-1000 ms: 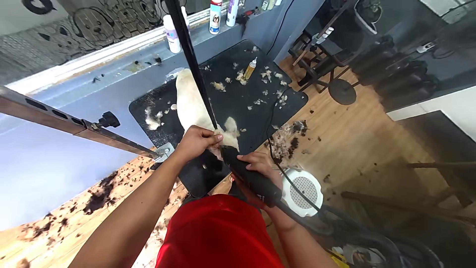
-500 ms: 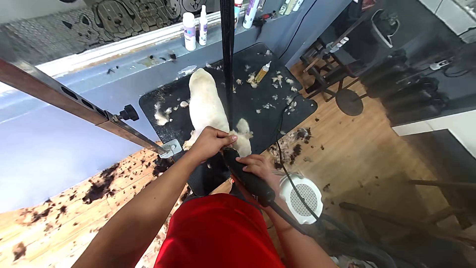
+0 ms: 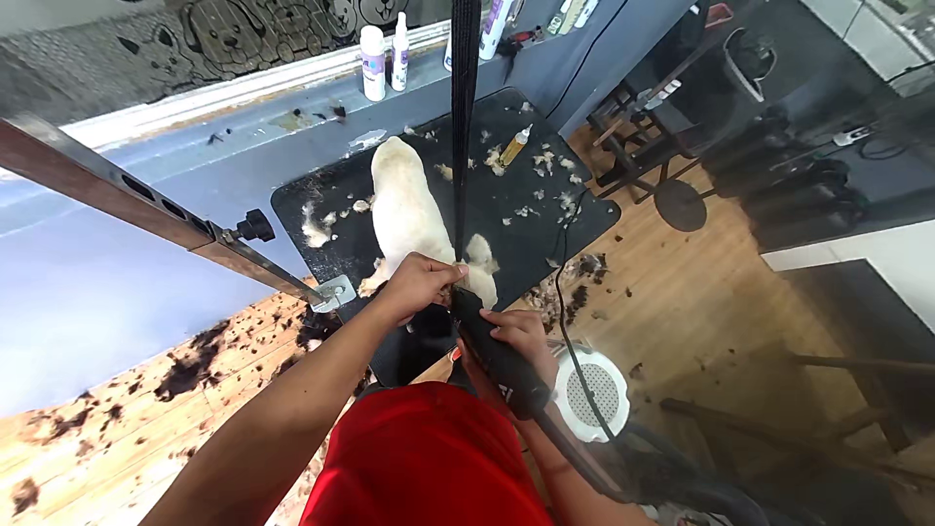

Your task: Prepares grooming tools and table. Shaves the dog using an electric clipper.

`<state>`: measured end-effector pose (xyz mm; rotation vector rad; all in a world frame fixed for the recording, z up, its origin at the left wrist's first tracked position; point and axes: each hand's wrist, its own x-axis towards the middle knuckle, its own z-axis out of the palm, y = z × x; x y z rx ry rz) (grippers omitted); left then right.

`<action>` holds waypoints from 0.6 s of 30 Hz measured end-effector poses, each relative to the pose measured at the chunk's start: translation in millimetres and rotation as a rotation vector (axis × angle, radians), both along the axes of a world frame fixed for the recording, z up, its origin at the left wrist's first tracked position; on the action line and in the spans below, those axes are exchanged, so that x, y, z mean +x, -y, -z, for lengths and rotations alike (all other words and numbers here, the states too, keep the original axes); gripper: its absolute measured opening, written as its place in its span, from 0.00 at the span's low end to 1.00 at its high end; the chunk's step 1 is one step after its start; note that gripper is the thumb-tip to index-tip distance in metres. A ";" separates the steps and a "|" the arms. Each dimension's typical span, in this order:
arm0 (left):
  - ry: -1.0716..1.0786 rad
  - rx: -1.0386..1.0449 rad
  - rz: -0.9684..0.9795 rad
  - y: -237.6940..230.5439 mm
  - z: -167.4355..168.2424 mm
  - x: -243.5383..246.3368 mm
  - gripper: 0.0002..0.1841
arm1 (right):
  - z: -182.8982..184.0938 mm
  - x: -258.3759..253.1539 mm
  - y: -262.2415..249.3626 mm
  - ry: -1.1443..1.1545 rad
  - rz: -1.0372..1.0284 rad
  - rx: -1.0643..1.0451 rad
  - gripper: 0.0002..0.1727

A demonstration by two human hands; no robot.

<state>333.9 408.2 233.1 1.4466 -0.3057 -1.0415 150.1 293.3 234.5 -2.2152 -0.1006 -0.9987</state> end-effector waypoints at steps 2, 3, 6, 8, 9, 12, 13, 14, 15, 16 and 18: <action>0.008 0.004 -0.005 -0.4 -0.3 -2.0 0.18 | -1.4 2.3 -3.5 -0.019 0.017 -0.038 0.18; 0.022 0.005 -0.005 -1.0 0.8 -2.5 0.18 | -1.6 2.8 -3.8 -0.034 0.009 -0.051 0.18; 0.062 -0.008 0.006 -2.8 7.0 -1.2 0.18 | -3.1 3.8 2.4 -0.071 -0.092 -0.020 0.17; 0.072 -0.010 -0.006 -3.3 8.2 -1.1 0.18 | -1.7 1.0 4.8 -0.036 -0.134 0.055 0.21; 0.064 -0.015 -0.015 -3.1 8.2 -1.6 0.17 | 0.5 -1.7 3.9 0.004 -0.111 0.074 0.23; -0.005 -0.043 -0.041 -2.1 6.6 -3.6 0.16 | 8.0 -6.6 -0.2 0.129 0.054 0.027 0.24; -0.027 -0.047 -0.052 -1.9 6.5 -4.6 0.16 | 10.4 -6.5 -1.0 0.156 0.096 0.014 0.24; -0.047 -0.050 -0.066 -1.4 6.5 -5.5 0.16 | 12.1 -5.1 -2.0 0.174 0.129 -0.002 0.25; -0.063 -0.051 -0.079 -0.9 6.2 -6.3 0.16 | 13.5 -3.1 -3.2 0.189 0.156 -0.015 0.25; -0.075 -0.055 -0.091 -0.2 5.9 -7.4 0.16 | 14.1 -1.3 -4.2 0.190 0.172 -0.025 0.24; -0.092 -0.064 -0.109 1.0 6.2 -9.3 0.15 | 15.4 2.4 -6.2 0.182 0.206 -0.039 0.24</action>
